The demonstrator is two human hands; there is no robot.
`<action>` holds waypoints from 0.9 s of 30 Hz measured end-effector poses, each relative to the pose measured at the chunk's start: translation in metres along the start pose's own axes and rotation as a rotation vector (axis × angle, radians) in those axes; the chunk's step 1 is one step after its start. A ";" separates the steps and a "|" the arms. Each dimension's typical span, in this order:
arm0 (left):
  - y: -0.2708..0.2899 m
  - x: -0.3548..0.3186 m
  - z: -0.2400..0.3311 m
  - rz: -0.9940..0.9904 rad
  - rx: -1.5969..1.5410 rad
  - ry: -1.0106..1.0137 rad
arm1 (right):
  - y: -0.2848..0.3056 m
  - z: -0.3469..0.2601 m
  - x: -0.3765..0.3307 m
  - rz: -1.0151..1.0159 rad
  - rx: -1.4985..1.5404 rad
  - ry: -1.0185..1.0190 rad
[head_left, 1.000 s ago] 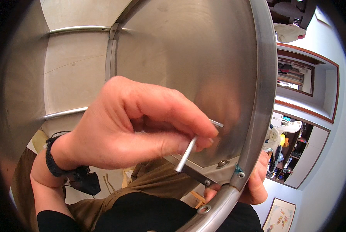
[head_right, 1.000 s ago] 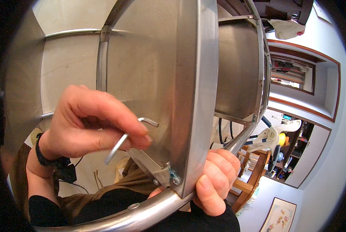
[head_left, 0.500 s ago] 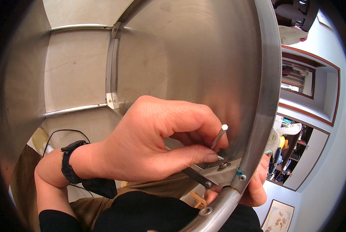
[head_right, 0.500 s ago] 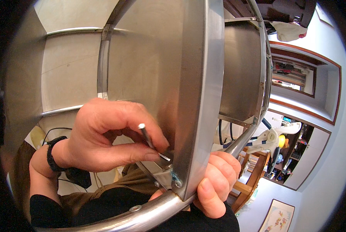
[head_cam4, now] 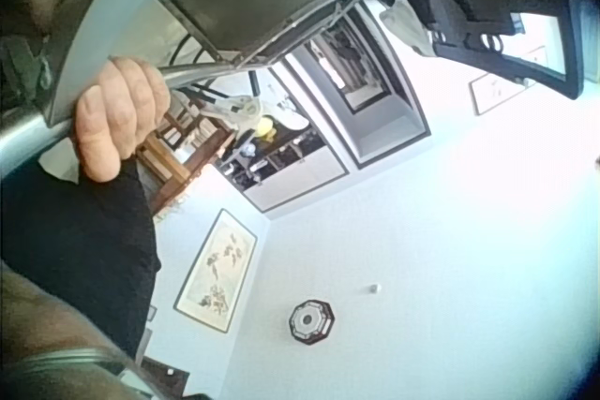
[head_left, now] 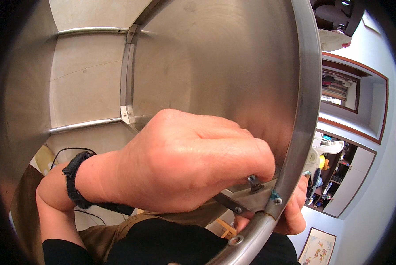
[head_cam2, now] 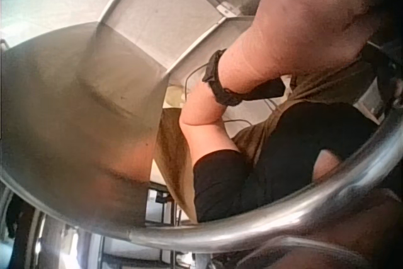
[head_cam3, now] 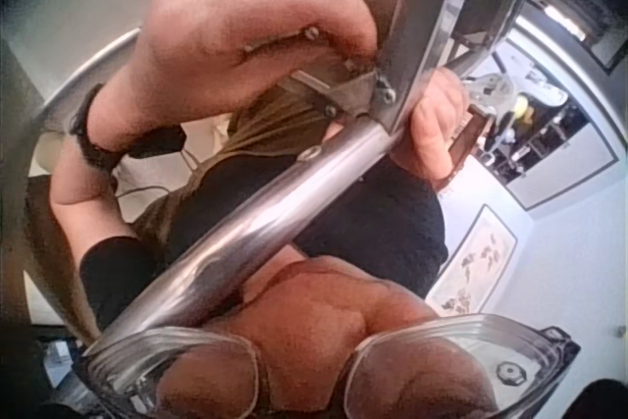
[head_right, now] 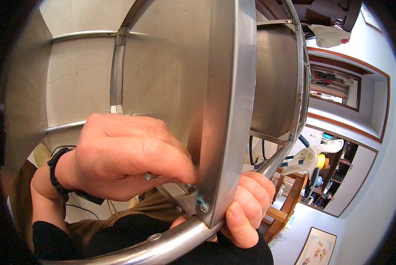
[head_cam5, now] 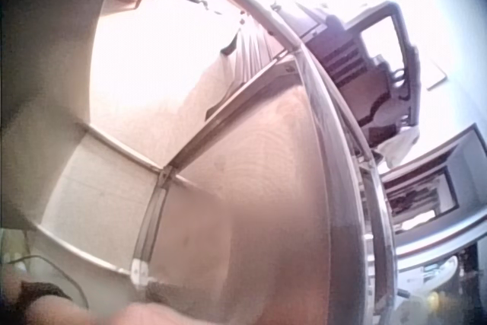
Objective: The person assembles a metal table by tightening screws on the frame, then flips the table upside down. They walk to the kitchen, wet a steel wool pad in a bowl, and scrub the underside of the table with the pad.
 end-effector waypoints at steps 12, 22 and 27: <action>-0.007 0.009 -0.019 -0.165 -0.256 0.357 | 0.003 -0.003 -0.009 0.226 -0.068 0.072; -0.012 0.003 -0.036 -0.133 -0.510 0.632 | -0.003 -0.004 0.001 -0.098 -0.014 0.055; -0.011 -0.016 -0.041 -0.051 -0.569 0.707 | -0.007 -0.004 0.002 0.011 -0.043 0.165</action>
Point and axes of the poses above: each hand's wrist, its own x-axis towards the middle knuckle, its own y-axis out of the back of the hand, z = x × y, the point moved 9 cm from there along x, towards the middle knuckle, and after that the axes turned 6 degrees about z, right-handed, at the moved point
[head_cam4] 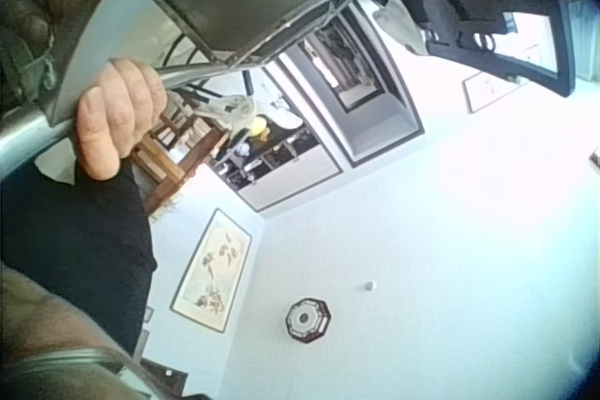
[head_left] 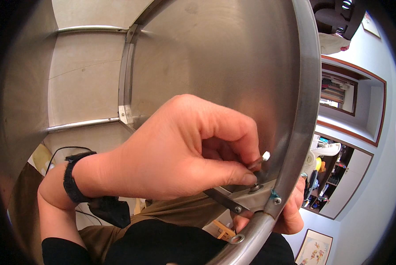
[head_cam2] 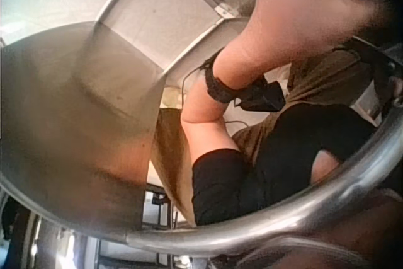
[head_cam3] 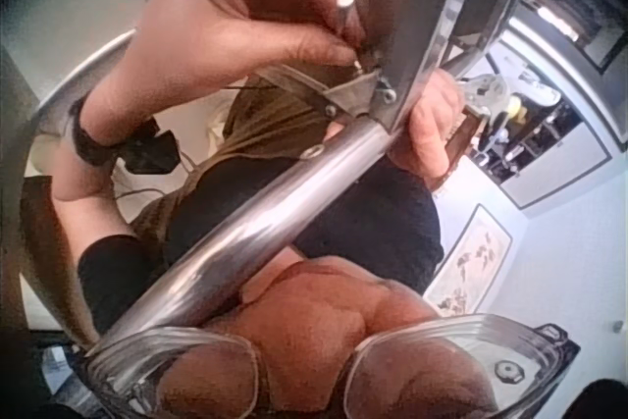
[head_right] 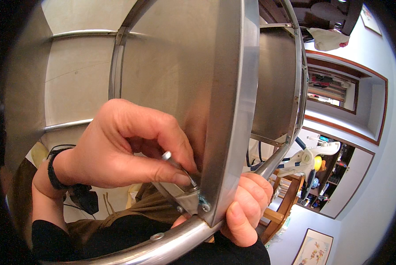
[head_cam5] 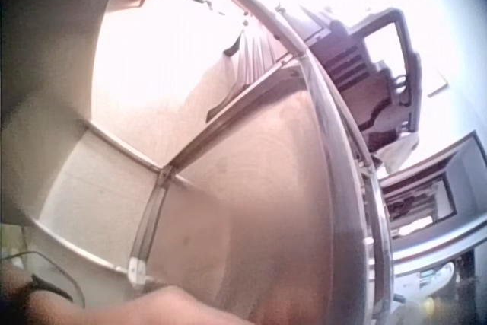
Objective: The person assembles a metal table by tightening screws on the frame, then flips the table upside down. They walk to the kitchen, wet a steel wool pad in a bowl, and scrub the underside of the table with the pad.
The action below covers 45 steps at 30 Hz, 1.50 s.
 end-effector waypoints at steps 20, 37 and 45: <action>-0.011 -0.001 0.041 -0.063 0.616 -0.575 | 0.004 0.002 -0.005 -0.043 0.116 0.031; 0.000 0.001 0.009 -0.067 0.239 -0.171 | 0.005 0.002 -0.007 0.051 0.065 0.024; -0.006 -0.009 0.034 -0.026 0.504 -0.697 | 0.004 -0.004 -0.010 0.264 -0.147 -0.136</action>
Point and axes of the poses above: each hand's wrist, its own x-axis towards the middle knuckle, its own y-axis out of the back of the hand, z = x × y, the point moved 9 cm from there along x, towards the middle knuckle, and after that the axes turned 6 degrees about z, right-handed, at the moved point
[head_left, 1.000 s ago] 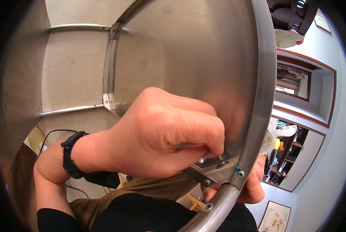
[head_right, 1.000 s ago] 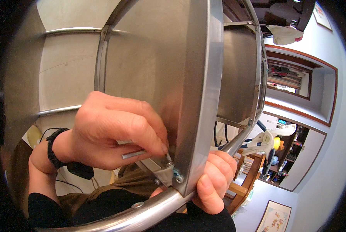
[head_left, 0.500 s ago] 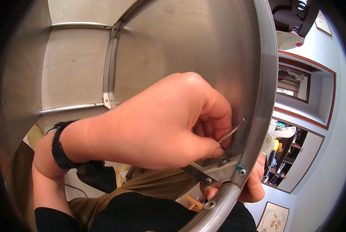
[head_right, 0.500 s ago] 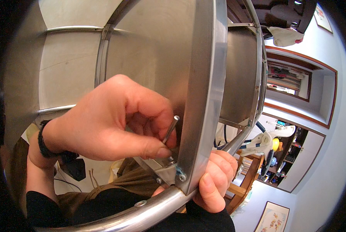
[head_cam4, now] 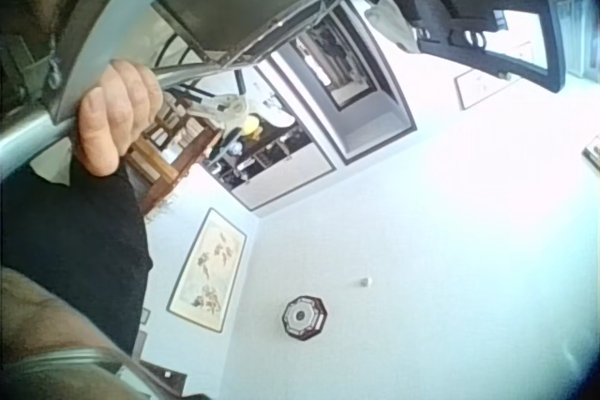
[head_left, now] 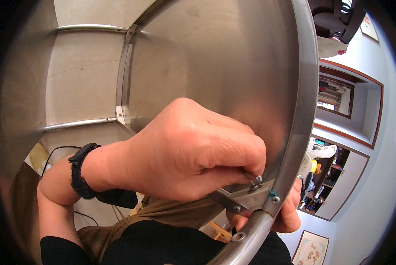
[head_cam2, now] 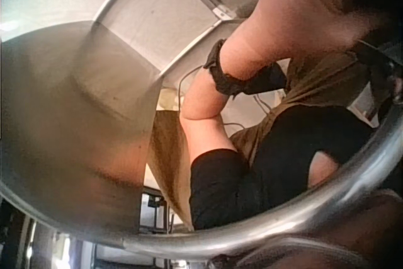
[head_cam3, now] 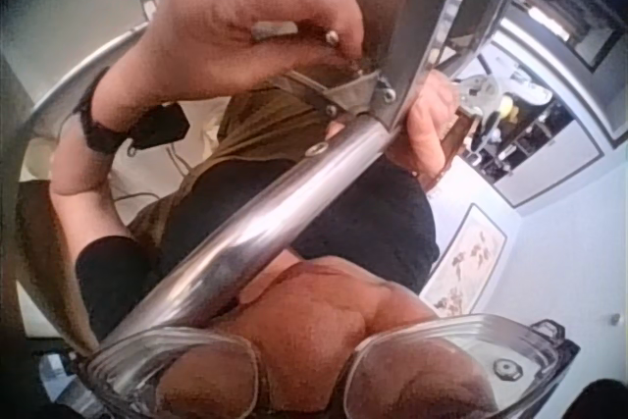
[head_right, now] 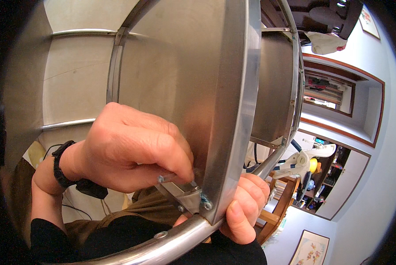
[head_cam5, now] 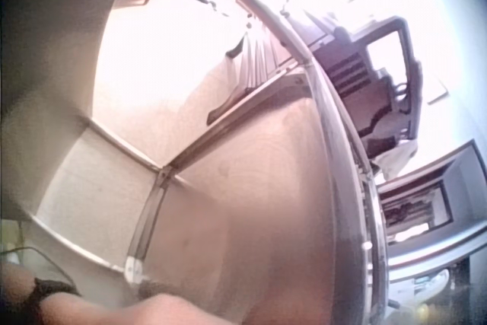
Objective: The person assembles a metal table by tightening screws on the frame, then flips the table upside down. They walk to the kitchen, wet a steel wool pad in a bowl, and scrub the underside of the table with the pad.
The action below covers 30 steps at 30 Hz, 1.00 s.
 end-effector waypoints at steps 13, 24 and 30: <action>0.000 0.001 0.001 0.003 -0.019 -0.070 | 0.003 0.007 0.002 -0.191 0.183 0.129; -0.001 0.001 0.002 0.005 0.012 -0.077 | 0.003 0.008 0.002 -0.215 0.205 0.147; 0.003 0.000 0.002 0.002 -0.011 -0.072 | -0.001 0.007 0.005 -0.220 0.203 0.169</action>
Point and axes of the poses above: each hand's wrist, its own x-axis towards the middle knuckle, its own y-axis out of the back of the hand, z = x × y, the point moved 9 cm from there along x, towards the middle knuckle, and after that the axes turned 6 degrees about z, right-handed, at the moved point
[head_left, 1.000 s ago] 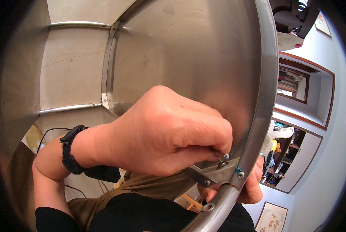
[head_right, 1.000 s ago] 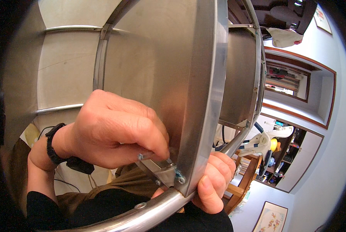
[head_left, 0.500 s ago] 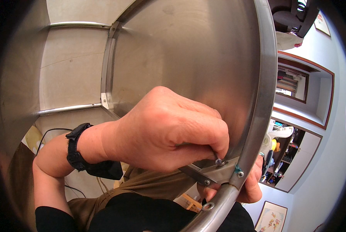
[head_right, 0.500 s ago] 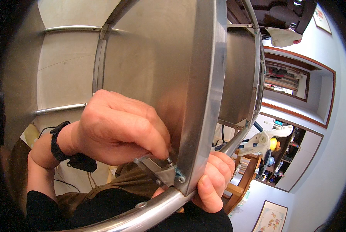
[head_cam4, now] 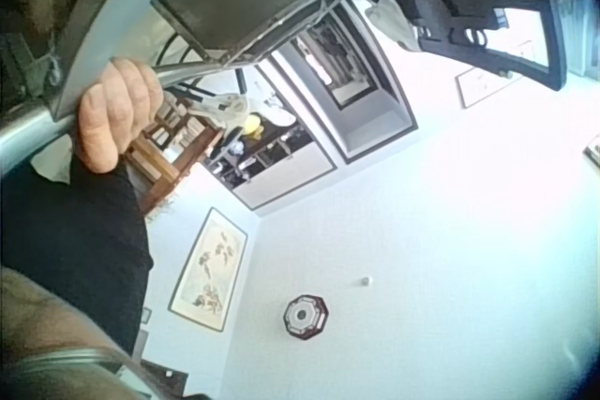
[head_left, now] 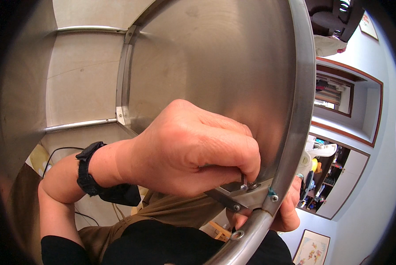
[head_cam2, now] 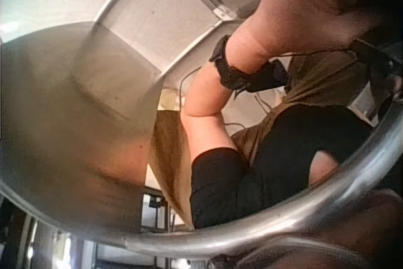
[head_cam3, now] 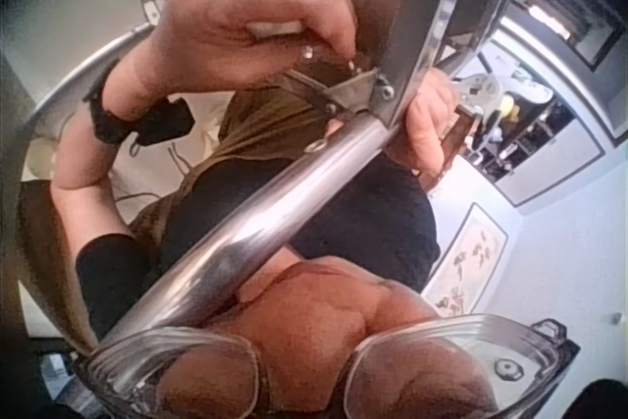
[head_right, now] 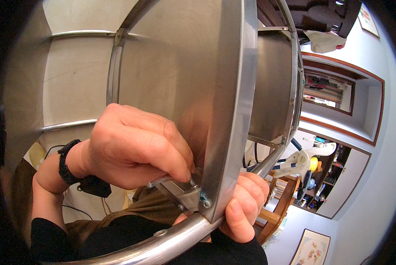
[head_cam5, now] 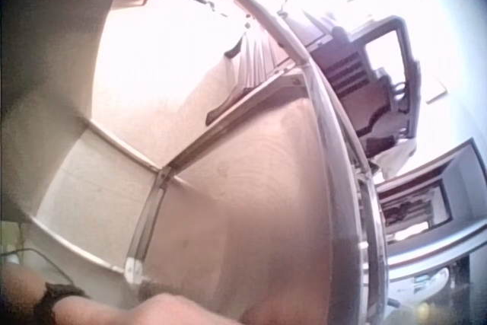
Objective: The person assembles a metal table by tightening screws on the frame, then flips the table upside down. They walk to the kitchen, wet a steel wool pad in a bowl, and scrub the underside of the table with the pad.
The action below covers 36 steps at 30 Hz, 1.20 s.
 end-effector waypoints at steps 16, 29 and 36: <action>-0.007 0.011 -0.021 -0.146 -0.202 0.393 | 0.001 -0.008 -0.003 0.234 -0.153 -0.063; -0.002 0.004 -0.002 -0.031 -0.069 -0.008 | 0.002 -0.002 -0.001 0.193 -0.026 0.016; -0.007 0.014 -0.017 -0.131 -0.199 0.182 | 0.003 -0.006 -0.007 0.388 -0.158 -0.075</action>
Point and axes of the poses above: each hand's wrist, its own x-axis towards the middle knuckle, its own y-axis out of the back of the hand, z = x × y, the point moved 9 cm from there along x, towards the middle knuckle, and after that the axes turned 6 degrees about z, right-handed, at the moved point
